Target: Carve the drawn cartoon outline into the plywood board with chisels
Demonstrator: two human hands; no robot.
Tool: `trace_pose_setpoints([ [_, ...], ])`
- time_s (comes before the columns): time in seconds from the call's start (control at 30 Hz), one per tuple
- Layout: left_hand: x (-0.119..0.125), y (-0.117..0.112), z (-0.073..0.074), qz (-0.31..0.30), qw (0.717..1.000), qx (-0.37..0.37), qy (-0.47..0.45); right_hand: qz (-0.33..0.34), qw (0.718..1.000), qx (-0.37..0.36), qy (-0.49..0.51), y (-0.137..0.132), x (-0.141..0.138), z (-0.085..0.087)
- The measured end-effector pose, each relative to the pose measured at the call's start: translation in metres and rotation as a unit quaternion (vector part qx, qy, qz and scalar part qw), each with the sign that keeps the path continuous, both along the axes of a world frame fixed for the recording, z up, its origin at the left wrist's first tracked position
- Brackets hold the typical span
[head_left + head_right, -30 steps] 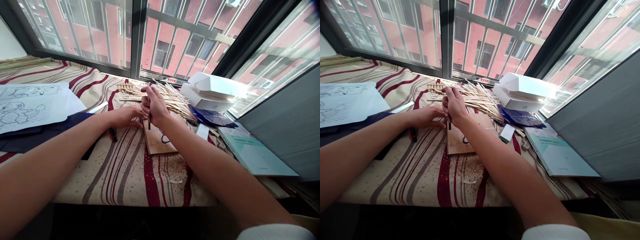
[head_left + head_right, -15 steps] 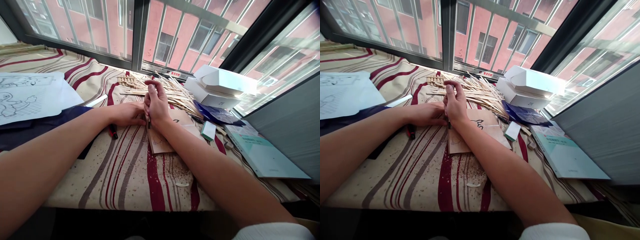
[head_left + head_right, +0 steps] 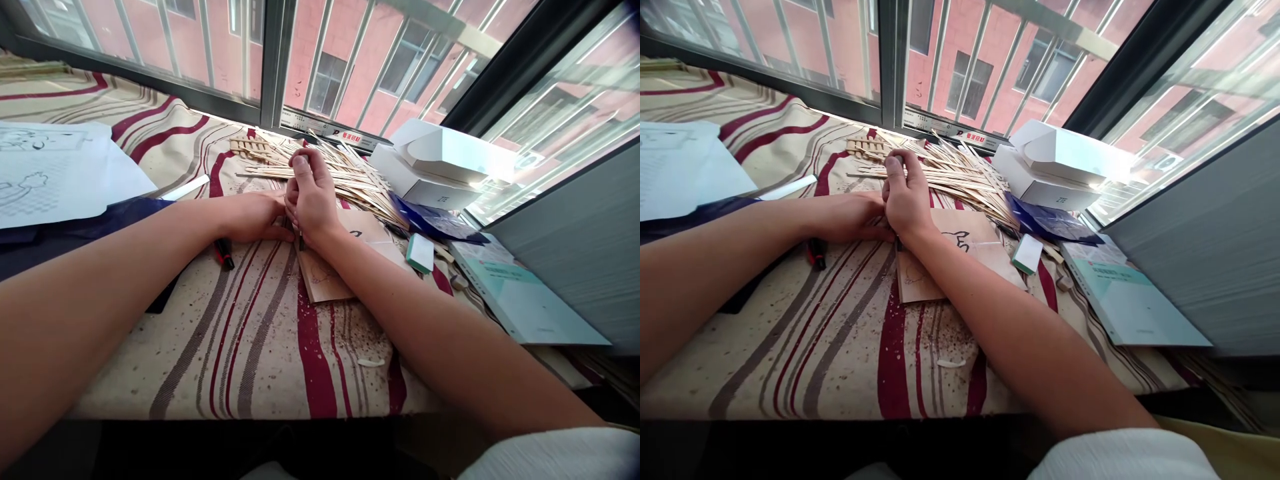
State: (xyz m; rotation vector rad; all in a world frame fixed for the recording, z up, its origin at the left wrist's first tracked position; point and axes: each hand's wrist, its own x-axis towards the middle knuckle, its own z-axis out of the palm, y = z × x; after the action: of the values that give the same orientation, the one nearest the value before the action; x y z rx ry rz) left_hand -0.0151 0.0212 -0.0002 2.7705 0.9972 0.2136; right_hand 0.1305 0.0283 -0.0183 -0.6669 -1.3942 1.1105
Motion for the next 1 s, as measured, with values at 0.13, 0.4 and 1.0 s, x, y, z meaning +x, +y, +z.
trace_pose_setpoints([
  [0.13,0.002,0.001,0.000,-0.013,1.000,-0.001,0.005,0.009,0.999,-0.049,0.007,-0.009,0.002,0.005],
  [0.4,0.001,0.002,-0.007,-0.020,0.999,-0.026,0.000,0.175,0.977,-0.117,-0.024,-0.037,0.023,0.018],
  [1.0,0.003,-0.006,0.000,-0.066,0.998,-0.003,-0.002,0.008,1.000,-0.025,0.008,-0.039,0.018,0.027],
])
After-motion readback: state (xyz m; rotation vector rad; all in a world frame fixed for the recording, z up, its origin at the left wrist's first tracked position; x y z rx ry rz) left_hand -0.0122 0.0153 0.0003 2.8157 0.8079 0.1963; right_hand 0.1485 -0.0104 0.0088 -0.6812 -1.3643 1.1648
